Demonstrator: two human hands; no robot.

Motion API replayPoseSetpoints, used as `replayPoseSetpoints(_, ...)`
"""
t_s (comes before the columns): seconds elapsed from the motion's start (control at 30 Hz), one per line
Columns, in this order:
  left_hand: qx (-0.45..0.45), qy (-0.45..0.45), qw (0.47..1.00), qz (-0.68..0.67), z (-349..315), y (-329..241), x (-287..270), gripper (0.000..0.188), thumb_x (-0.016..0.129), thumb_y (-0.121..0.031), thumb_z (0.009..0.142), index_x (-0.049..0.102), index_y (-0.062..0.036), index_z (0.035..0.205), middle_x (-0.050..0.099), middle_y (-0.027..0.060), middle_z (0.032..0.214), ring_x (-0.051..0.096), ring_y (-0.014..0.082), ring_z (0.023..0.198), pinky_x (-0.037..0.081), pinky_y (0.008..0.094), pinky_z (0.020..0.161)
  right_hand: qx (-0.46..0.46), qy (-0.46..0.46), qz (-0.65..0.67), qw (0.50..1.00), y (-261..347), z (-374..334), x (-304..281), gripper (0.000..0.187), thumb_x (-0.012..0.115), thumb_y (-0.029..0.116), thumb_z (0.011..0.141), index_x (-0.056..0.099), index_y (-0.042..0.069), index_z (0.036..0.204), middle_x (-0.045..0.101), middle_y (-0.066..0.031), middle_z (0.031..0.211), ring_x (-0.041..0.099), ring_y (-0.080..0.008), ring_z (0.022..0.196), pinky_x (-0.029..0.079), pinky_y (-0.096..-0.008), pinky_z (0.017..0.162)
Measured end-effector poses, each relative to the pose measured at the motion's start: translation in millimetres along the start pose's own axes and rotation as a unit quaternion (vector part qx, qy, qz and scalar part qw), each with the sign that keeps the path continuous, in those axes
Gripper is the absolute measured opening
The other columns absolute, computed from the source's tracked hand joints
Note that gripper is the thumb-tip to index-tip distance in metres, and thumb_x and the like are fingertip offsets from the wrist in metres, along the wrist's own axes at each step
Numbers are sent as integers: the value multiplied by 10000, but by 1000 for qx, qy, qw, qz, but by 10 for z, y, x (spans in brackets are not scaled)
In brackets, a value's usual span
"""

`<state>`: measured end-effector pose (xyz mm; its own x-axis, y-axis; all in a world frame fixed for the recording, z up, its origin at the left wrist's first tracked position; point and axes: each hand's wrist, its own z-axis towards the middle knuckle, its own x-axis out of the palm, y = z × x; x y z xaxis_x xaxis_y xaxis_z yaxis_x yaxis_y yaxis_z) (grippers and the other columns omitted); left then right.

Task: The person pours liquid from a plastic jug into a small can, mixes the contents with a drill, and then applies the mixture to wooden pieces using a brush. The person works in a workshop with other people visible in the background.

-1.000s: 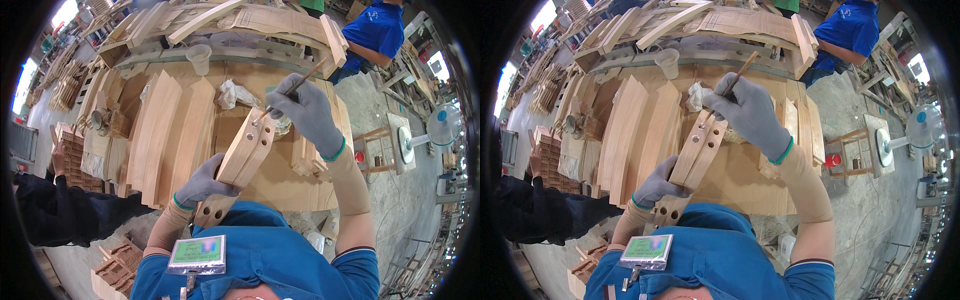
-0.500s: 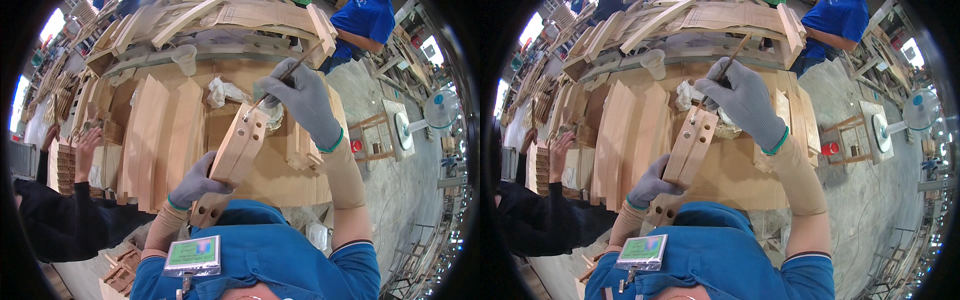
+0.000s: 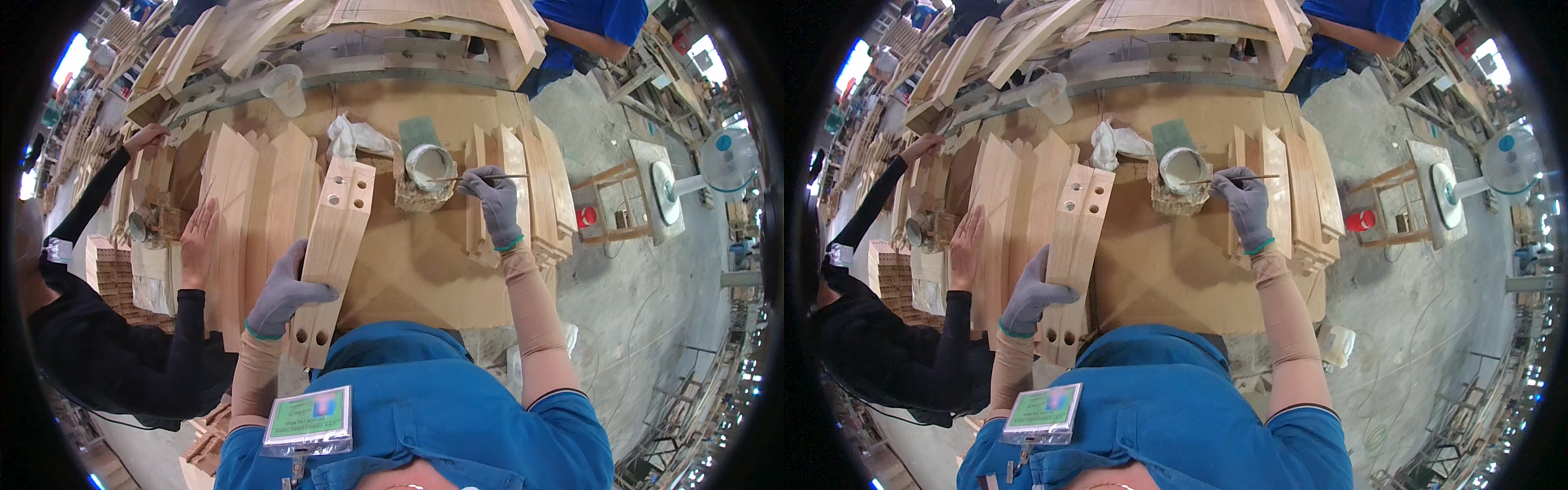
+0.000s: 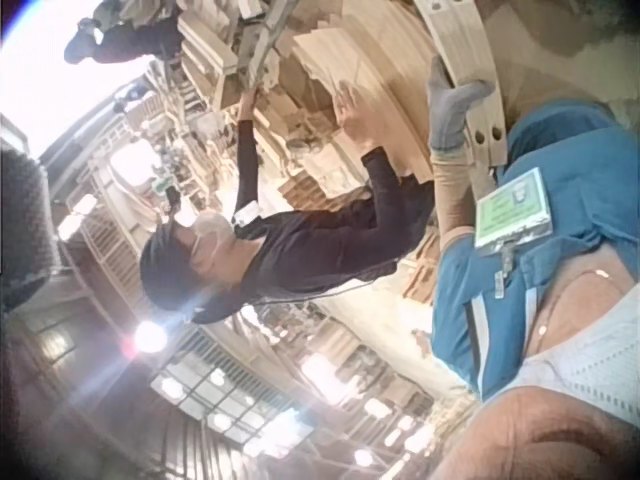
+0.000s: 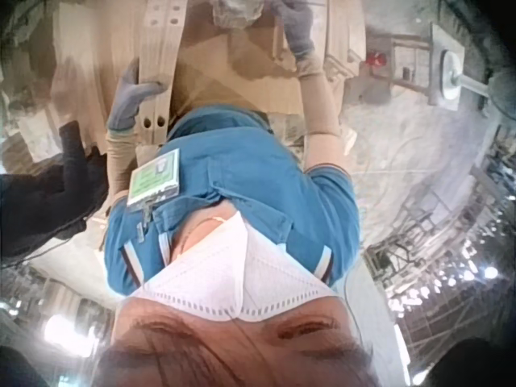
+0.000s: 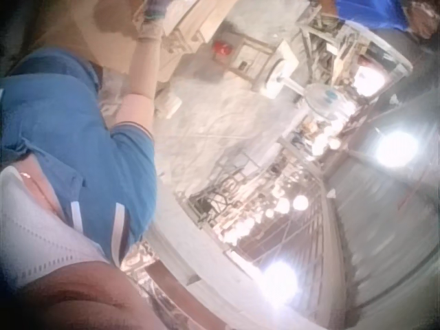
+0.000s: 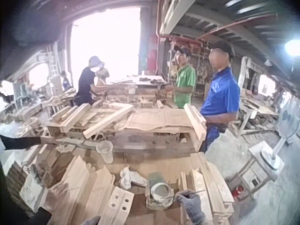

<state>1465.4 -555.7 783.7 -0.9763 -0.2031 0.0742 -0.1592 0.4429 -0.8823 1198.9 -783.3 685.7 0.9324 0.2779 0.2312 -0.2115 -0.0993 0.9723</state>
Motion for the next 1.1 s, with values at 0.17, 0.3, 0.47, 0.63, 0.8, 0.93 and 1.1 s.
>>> replayPoseSetpoints(0.17,-17,-3,1000,5,62,-12,52,697,721,-76,533,485,35,1180,566,69,1014,538,149,927,419,256,845,-9,-2,31,999,-344,109,5,21,590,-5,854,609,-2,860,637,-66,807,629,-134,721,558,-264,709)
replayPoseSetpoints(0.3,-6,-17,1000,5,76,-58,63,704,725,-84,531,487,37,1183,570,70,1024,542,147,932,424,260,840,-43,-29,-30,998,-494,22,-66,22,597,15,859,615,1,858,637,-64,806,627,-130,717,558,-265,700)
replayPoseSetpoints(0.47,-8,-13,1000,0,18,29,-56,728,733,-98,525,484,49,1194,576,80,1039,548,151,943,426,260,845,31,-103,183,977,-439,-324,-5,58,609,56,867,613,-2,871,635,-81,809,638,-156,738,564,-273,701)
replayPoseSetpoints(0.63,-15,-2,1000,10,-19,-36,49,743,739,-105,522,476,61,1197,575,89,1047,549,154,949,425,258,849,96,-105,205,968,-105,-249,15,79,600,70,874,596,-9,872,630,-101,811,643,-178,749,572,-294,691)
replayPoseSetpoints(0.8,4,29,1000,7,16,15,84,756,754,-106,515,474,54,1198,572,88,1048,547,157,950,420,262,857,7,8,149,989,792,-84,407,86,584,70,882,581,-15,867,626,-116,790,640,-175,708,555,-279,661)
replayPoseSetpoints(0.93,14,47,999,18,-52,-34,116,742,762,-99,514,481,43,1186,571,83,1033,541,155,949,417,264,859,-81,122,-54,988,1562,-252,875,103,577,78,884,576,-25,876,627,-107,769,630,-150,666,530,-253,632)
replayPoseSetpoints(1.1,26,75,997,7,-95,-50,138,704,765,-85,521,494,27,1161,569,74,1021,537,155,951,410,269,869,-114,195,-157,962,1549,-289,1037,144,592,123,883,588,-13,836,626,-54,704,614,-100,623,509,-227,596)
